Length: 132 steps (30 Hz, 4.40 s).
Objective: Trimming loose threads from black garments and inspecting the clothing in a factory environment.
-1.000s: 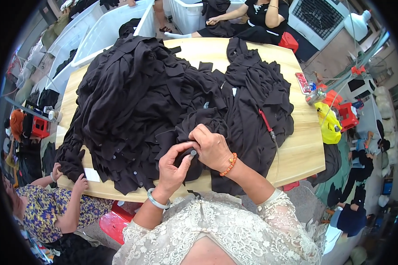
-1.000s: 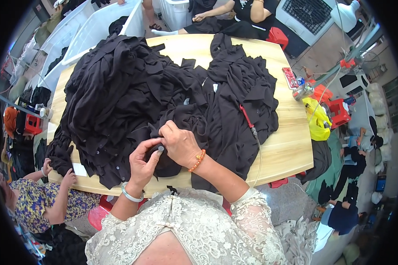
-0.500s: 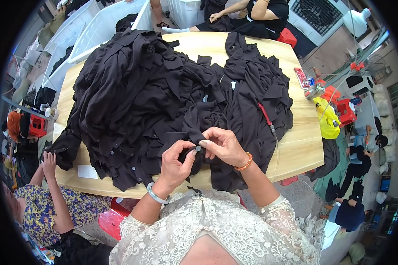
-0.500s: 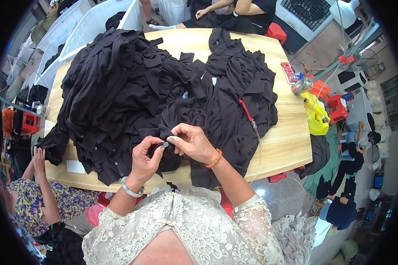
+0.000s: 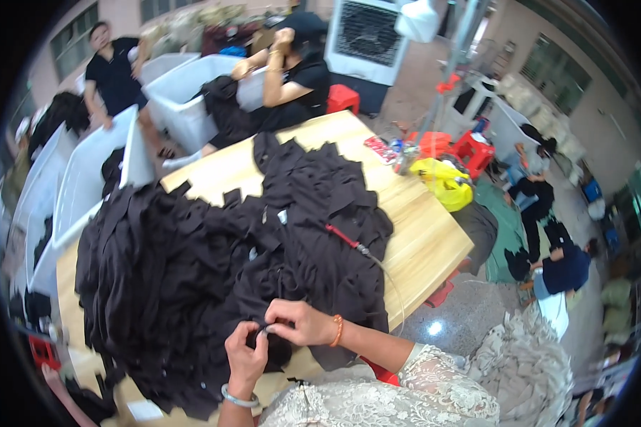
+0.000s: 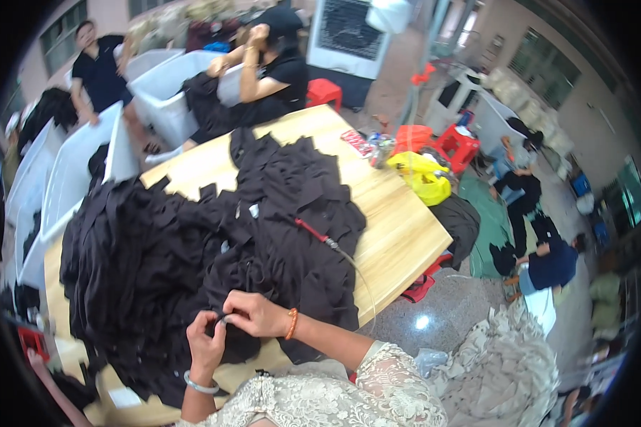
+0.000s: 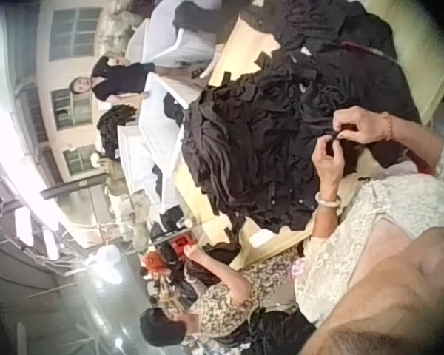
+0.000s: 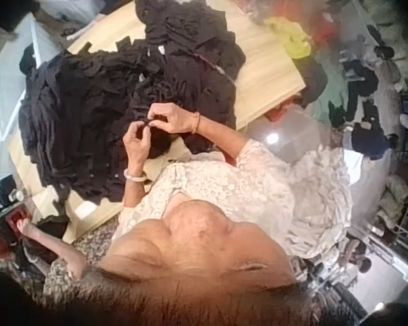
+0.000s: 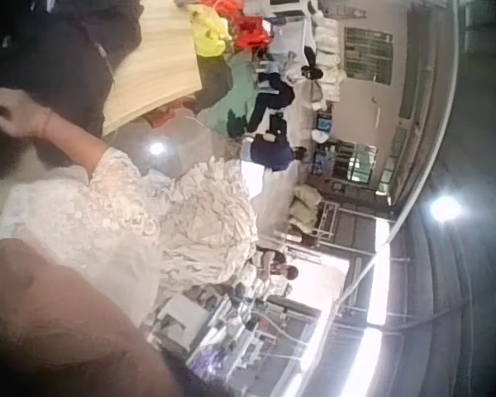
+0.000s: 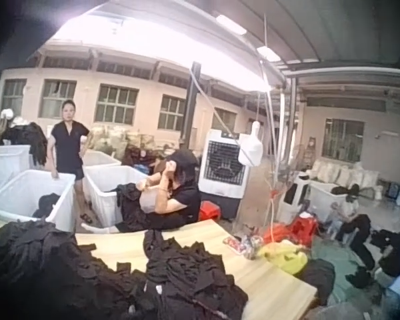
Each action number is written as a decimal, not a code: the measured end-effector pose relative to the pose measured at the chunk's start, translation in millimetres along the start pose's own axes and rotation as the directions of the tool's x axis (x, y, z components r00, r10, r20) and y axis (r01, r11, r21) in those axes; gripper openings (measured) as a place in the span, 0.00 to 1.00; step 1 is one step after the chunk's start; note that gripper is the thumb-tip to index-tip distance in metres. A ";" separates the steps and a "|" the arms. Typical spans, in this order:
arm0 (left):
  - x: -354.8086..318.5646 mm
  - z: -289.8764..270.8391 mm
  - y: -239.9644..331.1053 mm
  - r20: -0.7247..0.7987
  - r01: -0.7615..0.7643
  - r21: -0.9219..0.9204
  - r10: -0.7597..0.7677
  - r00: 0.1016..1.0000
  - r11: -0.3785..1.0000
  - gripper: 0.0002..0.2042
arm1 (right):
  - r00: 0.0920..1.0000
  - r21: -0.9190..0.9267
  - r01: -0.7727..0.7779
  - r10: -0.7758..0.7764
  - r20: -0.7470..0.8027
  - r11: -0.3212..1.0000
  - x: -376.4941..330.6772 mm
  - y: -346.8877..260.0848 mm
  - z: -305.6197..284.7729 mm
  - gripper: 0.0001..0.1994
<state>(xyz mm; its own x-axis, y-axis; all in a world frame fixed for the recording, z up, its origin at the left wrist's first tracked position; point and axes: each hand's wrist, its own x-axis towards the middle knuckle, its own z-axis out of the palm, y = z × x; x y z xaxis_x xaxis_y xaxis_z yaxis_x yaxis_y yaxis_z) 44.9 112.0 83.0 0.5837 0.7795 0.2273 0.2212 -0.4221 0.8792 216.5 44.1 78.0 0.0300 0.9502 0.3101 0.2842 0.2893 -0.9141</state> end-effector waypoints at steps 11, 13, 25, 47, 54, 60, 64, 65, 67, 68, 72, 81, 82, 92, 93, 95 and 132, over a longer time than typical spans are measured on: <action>9.0 -1.0 -41.8 0.147 -0.213 -0.080 0.222 0.964 0.974 0.15 | 0.955 -0.202 0.265 -0.286 -0.084 0.943 -5.0 6.3 5.4 0.08; 15.9 9.1 -2.7 -0.028 -0.276 -0.116 0.275 0.961 0.954 0.15 | 0.946 -0.244 0.269 -0.303 -0.112 0.932 -9.9 2.7 4.2 0.08; 37.3 -14.5 15.4 0.339 -0.222 -0.052 0.227 0.913 0.974 0.07 | 0.975 -0.138 0.148 -0.168 -0.145 0.979 -14.8 13.9 9.0 0.11; -34.9 -45.0 -41.3 0.270 0.281 -0.336 -0.194 0.943 0.899 0.04 | 0.935 -0.292 0.297 -0.214 0.283 0.909 8.3 10.4 35.7 0.07; -22.5 2.3 -16.0 -0.104 0.033 -0.040 -0.037 0.994 0.999 0.04 | 0.982 -0.513 0.177 -0.117 0.147 0.840 -7.5 30.0 28.6 0.05; -43.5 2.6 -19.9 -0.243 0.045 0.197 0.005 0.970 0.979 0.06 | 0.973 -0.432 0.226 -0.222 0.062 0.873 7.7 31.0 49.4 0.06; -29.0 10.6 -36.8 -0.278 0.113 -0.012 -0.112 0.954 0.994 0.03 | 0.959 -0.530 0.271 -0.272 0.078 0.803 7.8 25.0 42.8 0.05; -24.2 14.3 -36.9 -0.246 0.119 -0.060 -0.130 0.960 0.991 0.04 | 0.952 -0.584 0.281 -0.298 0.070 0.761 4.5 24.7 36.5 0.05; -13.3 22.5 -28.5 -0.173 0.138 -0.097 -0.153 0.973 0.986 0.03 | 0.965 -0.584 0.215 -0.261 0.005 0.783 -2.4 25.5 25.2 0.04; -12.7 19.0 -23.3 -0.142 0.208 -0.087 -0.219 0.965 0.974 0.03 | 0.983 -0.579 0.163 -0.179 0.030 0.799 -3.1 20.0 24.7 0.03; -24.9 6.1 -34.9 -0.078 0.285 -0.110 -0.294 0.953 0.952 0.05 | 0.988 -0.497 0.153 -0.129 0.083 0.854 -0.5 19.6 34.3 0.04; -51.8 -13.8 -66.5 0.270 0.478 -0.324 -0.404 0.874 0.816 0.05 | 0.980 -0.351 0.152 -0.094 0.178 0.924 1.9 15.8 22.1 0.07; -51.9 -17.4 -65.8 0.275 0.464 -0.335 -0.386 0.880 0.820 0.05 | 0.979 -0.367 0.161 -0.102 0.174 0.916 3.7 15.0 20.5 0.06; -49.1 -22.7 -58.6 0.158 0.427 -0.347 -0.397 0.904 0.835 0.05 | 0.974 -0.683 -0.036 0.179 0.140 0.729 6.0 20.1 18.9 0.08; -46.7 -19.8 -57.1 0.137 0.407 -0.298 -0.383 0.913 0.864 0.05 | 0.976 -0.615 -0.033 0.159 0.151 0.788 8.0 16.6 18.8 0.10; -40.9 -16.7 -51.5 0.130 0.393 -0.245 -0.372 0.919 0.886 0.06 | 0.974 -0.407 -0.036 0.122 0.188 0.913 11.5 9.4 21.9 0.12; -42.8 13.2 -13.1 -0.123 -0.259 0.348 0.318 0.940 0.901 0.16 | 0.773 0.540 -0.628 0.531 0.347 0.561 23.2 36.7 36.5 0.12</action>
<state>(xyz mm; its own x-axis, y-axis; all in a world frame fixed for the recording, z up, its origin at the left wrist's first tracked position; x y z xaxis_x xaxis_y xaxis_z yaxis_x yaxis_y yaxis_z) 27.3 78.0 56.1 0.5233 0.6556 0.5444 0.3198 -0.7433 0.5876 192.7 81.0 42.1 -0.1580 0.9283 -0.3366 -0.3764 -0.3717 -0.8486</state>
